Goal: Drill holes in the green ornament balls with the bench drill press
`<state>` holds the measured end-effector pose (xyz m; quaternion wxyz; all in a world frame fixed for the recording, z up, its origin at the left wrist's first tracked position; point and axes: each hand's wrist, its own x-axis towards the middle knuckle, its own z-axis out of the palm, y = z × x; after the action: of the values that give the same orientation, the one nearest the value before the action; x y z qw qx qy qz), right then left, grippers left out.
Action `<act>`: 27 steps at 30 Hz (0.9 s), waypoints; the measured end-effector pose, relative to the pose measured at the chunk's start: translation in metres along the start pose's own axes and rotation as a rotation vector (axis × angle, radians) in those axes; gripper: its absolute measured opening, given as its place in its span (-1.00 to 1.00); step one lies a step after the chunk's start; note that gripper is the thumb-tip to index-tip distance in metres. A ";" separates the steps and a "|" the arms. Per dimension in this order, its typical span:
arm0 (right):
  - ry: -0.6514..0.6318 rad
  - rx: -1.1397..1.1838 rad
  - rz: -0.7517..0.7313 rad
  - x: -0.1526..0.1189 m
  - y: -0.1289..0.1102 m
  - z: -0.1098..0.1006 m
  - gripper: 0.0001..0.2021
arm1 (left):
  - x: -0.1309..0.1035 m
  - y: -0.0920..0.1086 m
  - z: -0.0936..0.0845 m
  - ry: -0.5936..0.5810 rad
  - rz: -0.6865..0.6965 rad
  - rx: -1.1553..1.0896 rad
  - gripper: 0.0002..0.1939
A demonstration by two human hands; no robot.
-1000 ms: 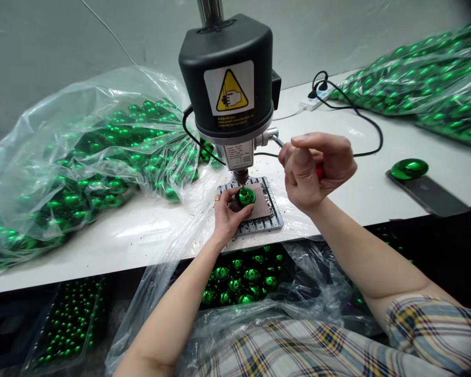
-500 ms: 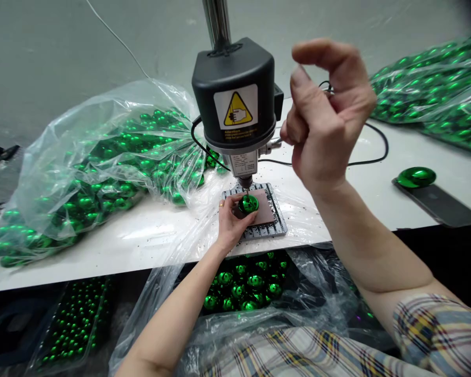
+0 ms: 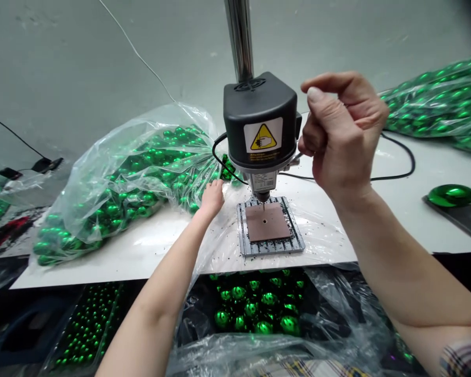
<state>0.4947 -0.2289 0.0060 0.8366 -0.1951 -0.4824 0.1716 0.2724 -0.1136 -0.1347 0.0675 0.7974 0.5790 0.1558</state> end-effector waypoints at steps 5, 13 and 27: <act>-0.051 -0.124 -0.035 0.000 0.005 -0.006 -0.81 | 0.023 -0.020 0.006 -0.053 -0.028 0.106 -0.74; -0.068 -0.181 -0.030 0.001 0.007 -0.008 -0.78 | 0.011 -0.038 -0.005 -0.088 0.101 0.086 -0.56; -0.010 -0.078 -0.038 0.001 0.006 -0.004 -0.73 | -0.098 0.027 -0.014 -0.070 -0.348 -1.687 -0.60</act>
<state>0.4977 -0.2240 0.0017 0.8291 -0.2175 -0.4963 0.1380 0.2642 -0.2155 -0.1301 0.6780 0.3852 0.3812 0.4966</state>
